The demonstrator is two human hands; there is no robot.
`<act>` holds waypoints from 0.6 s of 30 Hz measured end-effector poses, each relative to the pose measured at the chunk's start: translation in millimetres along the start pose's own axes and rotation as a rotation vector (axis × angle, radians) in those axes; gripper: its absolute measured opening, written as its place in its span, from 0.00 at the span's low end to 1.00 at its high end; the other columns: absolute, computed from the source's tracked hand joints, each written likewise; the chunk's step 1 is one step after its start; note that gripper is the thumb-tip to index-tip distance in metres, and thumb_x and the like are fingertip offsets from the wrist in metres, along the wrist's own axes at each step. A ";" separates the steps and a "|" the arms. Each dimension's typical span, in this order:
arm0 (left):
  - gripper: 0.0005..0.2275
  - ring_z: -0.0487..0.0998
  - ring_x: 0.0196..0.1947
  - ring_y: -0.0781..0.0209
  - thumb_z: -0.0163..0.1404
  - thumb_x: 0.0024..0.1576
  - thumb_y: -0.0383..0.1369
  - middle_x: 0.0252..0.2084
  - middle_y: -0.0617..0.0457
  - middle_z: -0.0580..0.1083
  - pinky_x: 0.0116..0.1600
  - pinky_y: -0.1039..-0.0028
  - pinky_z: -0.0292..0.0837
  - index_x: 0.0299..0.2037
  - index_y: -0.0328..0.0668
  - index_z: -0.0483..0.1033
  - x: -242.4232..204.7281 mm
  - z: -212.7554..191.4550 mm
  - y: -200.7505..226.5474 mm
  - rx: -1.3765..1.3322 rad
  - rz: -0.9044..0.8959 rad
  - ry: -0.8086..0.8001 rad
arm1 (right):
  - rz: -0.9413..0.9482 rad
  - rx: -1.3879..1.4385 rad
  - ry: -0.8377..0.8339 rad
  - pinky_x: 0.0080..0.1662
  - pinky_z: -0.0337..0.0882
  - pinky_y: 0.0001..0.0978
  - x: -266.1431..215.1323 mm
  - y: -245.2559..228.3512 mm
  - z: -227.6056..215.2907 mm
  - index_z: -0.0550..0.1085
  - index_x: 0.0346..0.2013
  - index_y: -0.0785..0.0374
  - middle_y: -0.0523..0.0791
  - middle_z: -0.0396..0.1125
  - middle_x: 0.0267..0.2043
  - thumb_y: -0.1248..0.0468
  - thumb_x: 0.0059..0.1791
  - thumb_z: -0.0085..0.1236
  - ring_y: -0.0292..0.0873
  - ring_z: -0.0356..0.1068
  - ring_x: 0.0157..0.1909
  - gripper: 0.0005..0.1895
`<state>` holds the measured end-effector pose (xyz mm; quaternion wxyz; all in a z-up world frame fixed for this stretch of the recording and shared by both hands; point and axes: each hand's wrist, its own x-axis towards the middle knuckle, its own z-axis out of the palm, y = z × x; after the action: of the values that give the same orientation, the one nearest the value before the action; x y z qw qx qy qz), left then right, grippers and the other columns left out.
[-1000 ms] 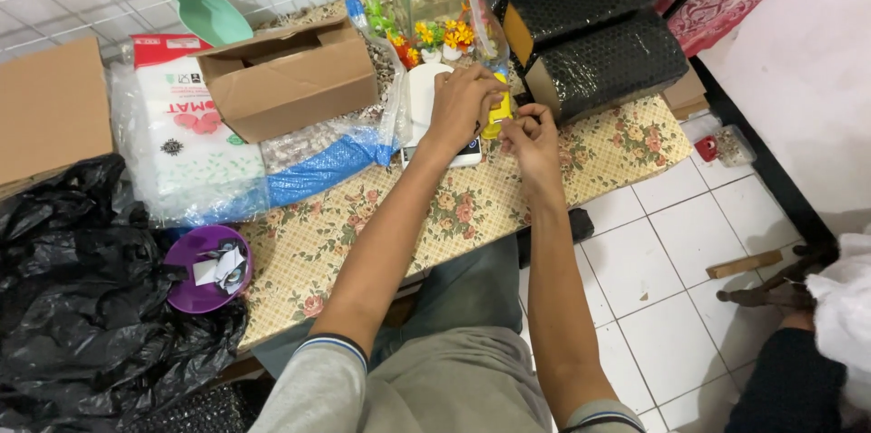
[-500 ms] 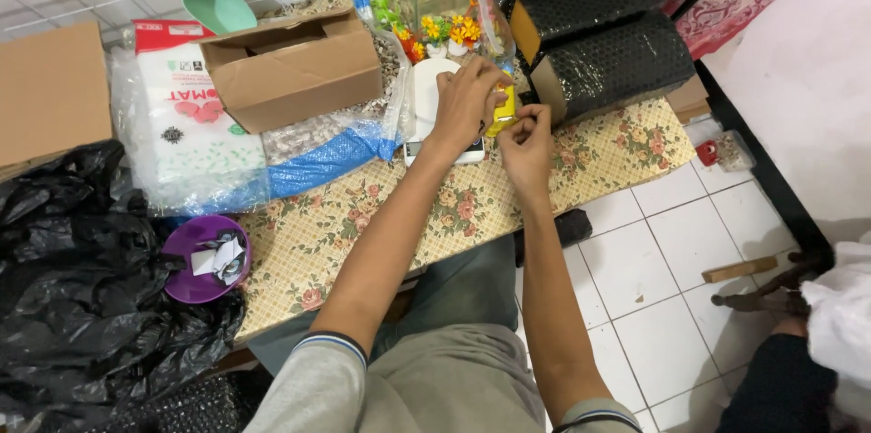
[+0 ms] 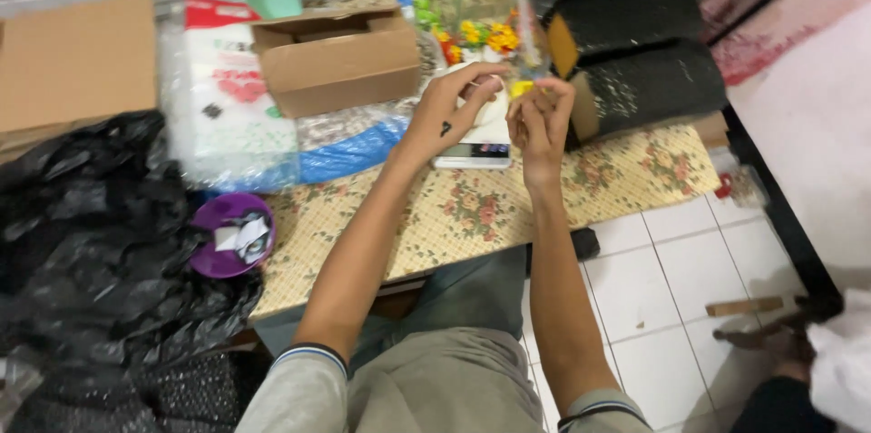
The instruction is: Assembling a small cardboard box by folding flaps and placing a black object inside.
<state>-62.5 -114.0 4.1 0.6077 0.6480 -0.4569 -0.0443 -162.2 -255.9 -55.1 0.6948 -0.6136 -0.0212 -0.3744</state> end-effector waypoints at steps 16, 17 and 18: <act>0.21 0.85 0.42 0.53 0.54 0.64 0.25 0.40 0.48 0.81 0.52 0.66 0.80 0.67 0.48 0.68 -74.5 -113.6 54.1 0.159 -0.056 0.397 | -0.118 -0.116 -0.440 0.31 0.64 0.24 37.7 -11.8 154.8 0.60 0.61 0.64 0.47 0.68 0.27 0.70 0.58 0.43 0.39 0.65 0.24 0.17; 0.21 0.85 0.41 0.55 0.54 0.64 0.25 0.40 0.49 0.80 0.51 0.66 0.80 0.67 0.48 0.68 -76.6 -114.0 50.2 0.164 -0.038 0.426 | -0.100 -0.125 -0.434 0.31 0.64 0.24 36.4 -12.0 158.4 0.60 0.62 0.63 0.47 0.68 0.27 0.69 0.58 0.43 0.39 0.65 0.25 0.16; 0.22 0.85 0.39 0.57 0.53 0.64 0.25 0.40 0.50 0.80 0.50 0.67 0.80 0.68 0.48 0.67 -79.3 -114.7 46.4 0.170 -0.021 0.454 | -0.079 -0.132 -0.427 0.31 0.65 0.24 34.4 -11.8 162.4 0.60 0.62 0.62 0.47 0.69 0.28 0.67 0.58 0.42 0.38 0.65 0.25 0.16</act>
<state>-63.1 30.2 32.5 0.6375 0.6950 -0.3039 0.1346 -74.1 -131.5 11.6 0.6176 -0.7219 -0.1671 -0.2635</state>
